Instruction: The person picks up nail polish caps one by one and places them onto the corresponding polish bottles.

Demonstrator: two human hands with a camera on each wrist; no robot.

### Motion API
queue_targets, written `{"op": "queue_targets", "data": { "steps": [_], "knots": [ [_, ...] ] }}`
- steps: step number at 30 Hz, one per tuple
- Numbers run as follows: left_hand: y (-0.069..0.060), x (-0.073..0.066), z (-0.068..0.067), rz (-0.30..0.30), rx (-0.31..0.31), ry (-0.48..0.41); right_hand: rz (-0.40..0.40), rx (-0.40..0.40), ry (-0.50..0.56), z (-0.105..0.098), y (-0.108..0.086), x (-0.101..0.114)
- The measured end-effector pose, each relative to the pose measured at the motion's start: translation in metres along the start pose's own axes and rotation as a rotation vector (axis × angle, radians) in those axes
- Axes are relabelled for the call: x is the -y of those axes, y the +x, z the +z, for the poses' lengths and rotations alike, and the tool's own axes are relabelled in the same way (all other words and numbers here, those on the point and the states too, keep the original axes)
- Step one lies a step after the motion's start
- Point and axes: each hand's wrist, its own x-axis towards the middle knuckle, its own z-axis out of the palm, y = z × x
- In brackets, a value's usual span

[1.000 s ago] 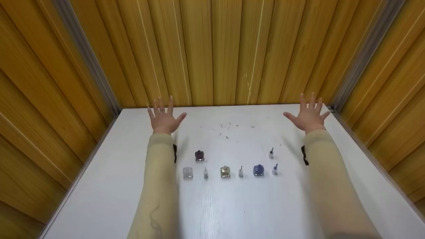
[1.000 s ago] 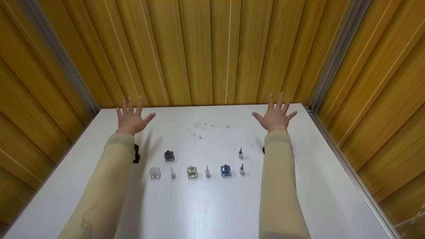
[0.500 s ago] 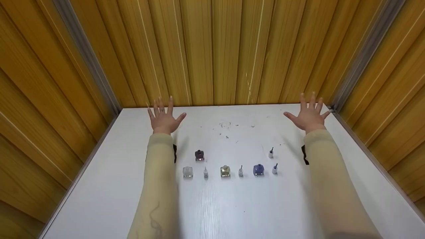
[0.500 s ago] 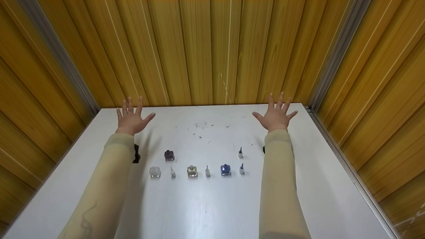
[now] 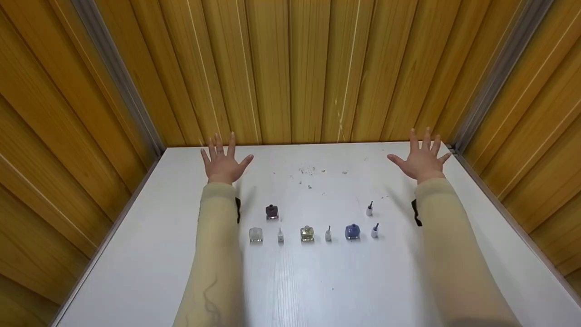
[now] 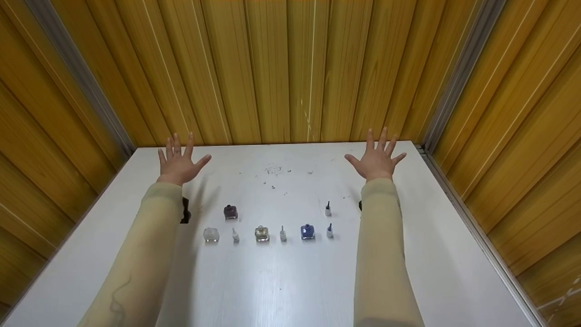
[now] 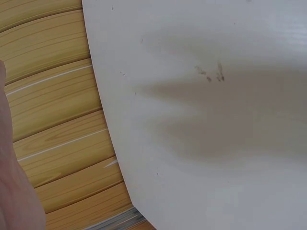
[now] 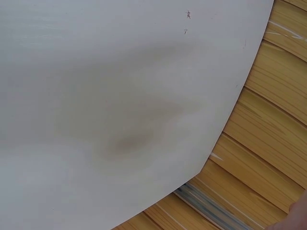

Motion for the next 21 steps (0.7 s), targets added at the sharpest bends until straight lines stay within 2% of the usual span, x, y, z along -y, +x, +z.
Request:
{"op": "queue_targets", "data": {
  "steps": [7, 21],
  "knots": [
    [-0.001, 0.001, 0.003, 0.0, 0.003, -0.013, 0.009, 0.006, -0.015, 0.001, -0.002, -0.001],
    [-0.006, 0.013, 0.01, -0.025, 0.074, -0.062, 0.011, 0.014, 0.042, 0.007, 0.0, -0.008]
  ]
}}
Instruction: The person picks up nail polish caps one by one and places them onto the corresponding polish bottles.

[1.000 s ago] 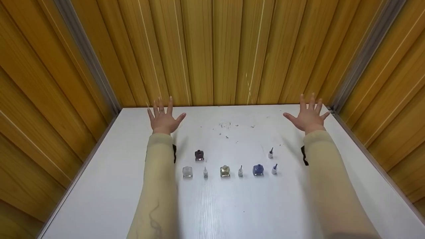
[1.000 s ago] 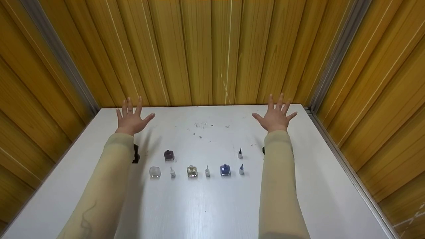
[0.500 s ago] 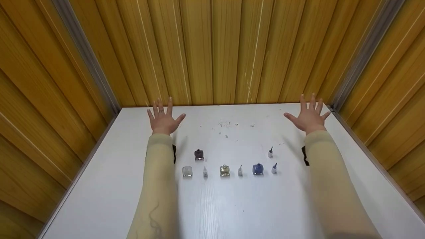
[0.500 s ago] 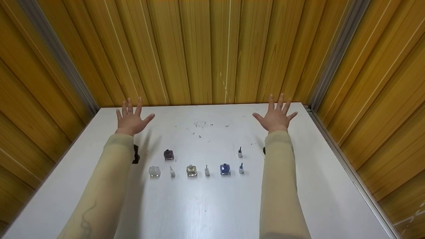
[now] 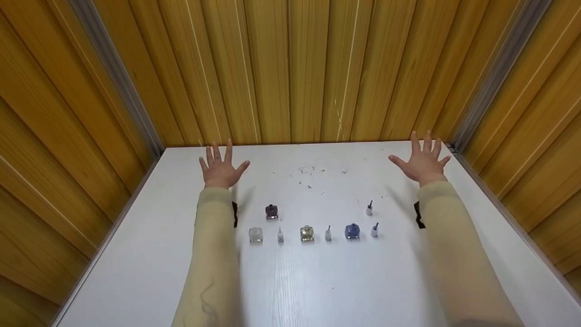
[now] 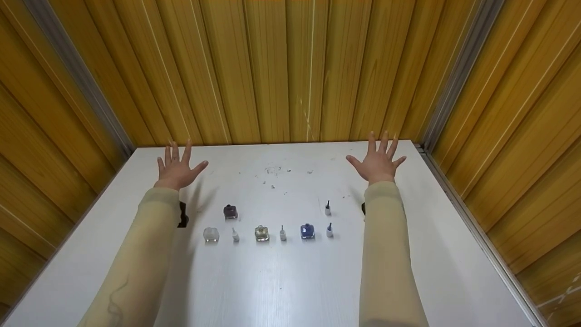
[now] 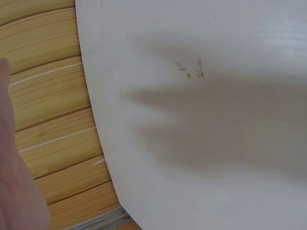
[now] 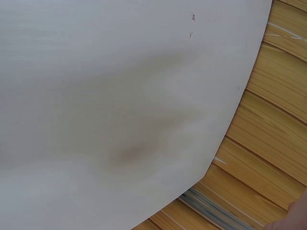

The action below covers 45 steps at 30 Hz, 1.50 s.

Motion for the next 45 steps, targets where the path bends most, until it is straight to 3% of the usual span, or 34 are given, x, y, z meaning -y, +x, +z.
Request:
{"op": "queue_targets", "data": {
  "steps": [8, 17, 25, 29, 32, 38, 41, 45],
  "knots": [
    [-0.003, 0.006, 0.006, -0.011, 0.032, -0.055, -0.011, 0.018, 0.055, 0.005, -0.002, -0.002],
    [-0.014, 0.018, 0.019, -0.043, 0.118, -0.252, 0.011, 0.062, 0.217, 0.028, -0.005, -0.007],
    [-0.021, 0.015, 0.041, 0.0, 0.217, -0.566, -0.007, 0.108, 0.47, 0.049, -0.021, -0.012],
    [-0.031, 0.011, 0.05, -0.01, 0.267, -0.669, 0.02, 0.144, 0.579, 0.056, -0.033, -0.016],
    [-0.039, 0.009, 0.057, -0.006, 0.262, -0.718, 0.031, 0.17, 0.694, 0.061, -0.042, -0.017],
    [-0.05, 0.009, 0.074, 0.087, 0.301, -0.928, 0.009, 0.215, 0.961, 0.071, -0.06, -0.017],
    [-0.054, 0.01, 0.082, 0.082, 0.347, -0.992, 0.008, 0.242, 0.974, 0.075, -0.068, -0.018],
    [-0.059, 0.013, 0.089, 0.093, 0.363, -0.949, 0.0, 0.294, 0.93, 0.081, -0.075, -0.018]
  ]
}}
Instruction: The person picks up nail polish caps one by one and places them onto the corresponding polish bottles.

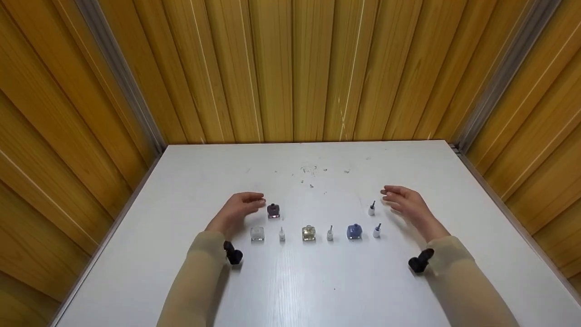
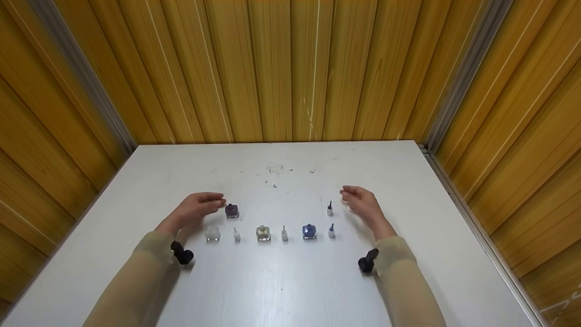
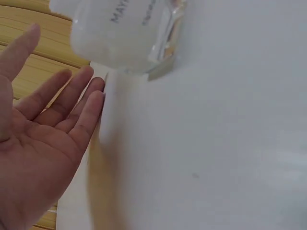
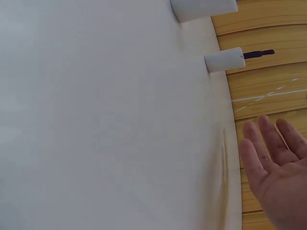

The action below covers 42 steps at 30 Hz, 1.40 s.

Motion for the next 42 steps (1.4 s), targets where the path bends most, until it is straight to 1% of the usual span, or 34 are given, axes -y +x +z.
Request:
{"op": "queue_targets", "data": {
  "steps": [2, 5, 7, 9, 14, 17, 23, 25, 28, 31, 35, 39, 42],
  "knots": [
    [-0.001, 0.003, 0.001, 0.01, 0.015, 0.02, 0.006, 0.02, -0.024, 0.002, -0.001, -0.003],
    [-0.001, 0.006, 0.001, 0.042, 0.038, 0.026, -0.001, 0.035, -0.076, 0.005, -0.002, -0.007],
    [0.0, 0.008, 0.001, 0.049, 0.047, 0.023, -0.005, 0.043, -0.106, 0.006, -0.001, -0.008],
    [0.0, 0.009, 0.001, 0.067, 0.054, 0.043, -0.008, 0.055, -0.125, 0.007, -0.001, -0.01],
    [0.002, 0.009, 0.003, 0.099, 0.07, 0.112, -0.035, 0.106, -0.188, 0.009, 0.002, -0.011],
    [0.001, 0.006, 0.003, 0.101, 0.069, 0.134, -0.065, 0.127, -0.229, 0.01, 0.003, -0.011],
    [0.0, 0.004, 0.005, 0.108, 0.075, 0.162, -0.113, 0.128, -0.266, 0.012, 0.005, -0.01],
    [0.001, 0.004, 0.006, 0.105, 0.081, 0.163, -0.118, 0.12, -0.281, 0.013, 0.005, -0.01],
    [0.002, 0.004, 0.007, 0.123, 0.088, 0.176, -0.12, 0.111, -0.311, 0.014, 0.006, -0.009],
    [0.002, 0.004, 0.009, 0.129, 0.084, 0.194, -0.105, 0.106, -0.325, 0.016, 0.006, -0.008],
    [0.003, 0.003, 0.013, 0.123, 0.067, 0.228, -0.082, 0.1, -0.332, 0.017, 0.007, -0.009],
    [0.005, 0.003, 0.014, 0.136, 0.052, 0.267, -0.061, 0.083, -0.35, 0.018, 0.009, -0.011],
    [0.006, 0.004, 0.015, 0.143, 0.043, 0.275, -0.043, 0.075, -0.356, 0.019, 0.009, -0.01]
  ]
}}
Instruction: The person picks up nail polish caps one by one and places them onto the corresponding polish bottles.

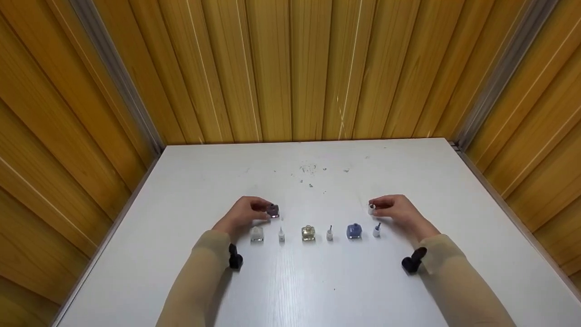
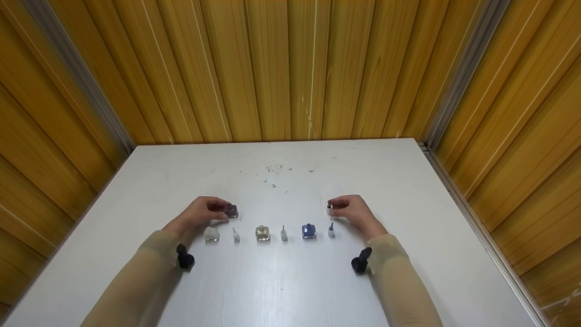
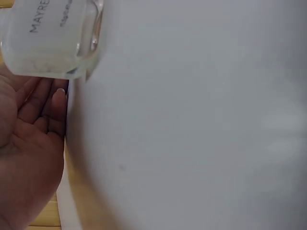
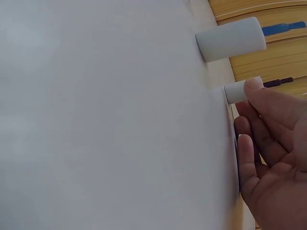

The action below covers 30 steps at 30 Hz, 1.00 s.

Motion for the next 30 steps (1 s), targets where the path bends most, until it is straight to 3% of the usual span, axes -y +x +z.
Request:
{"op": "queue_targets", "data": {
  "steps": [17, 30],
  "knots": [
    [0.0004, 0.0029, -0.0003, 0.041, -0.012, 0.009, 0.0, -0.012, -0.034, 0.0012, 0.0021, 0.0009],
    [0.0012, 0.0068, -0.0003, -0.016, -0.073, -0.044, -0.004, -0.004, -0.048, -0.0028, 0.0004, -0.0003]
  ]
}}
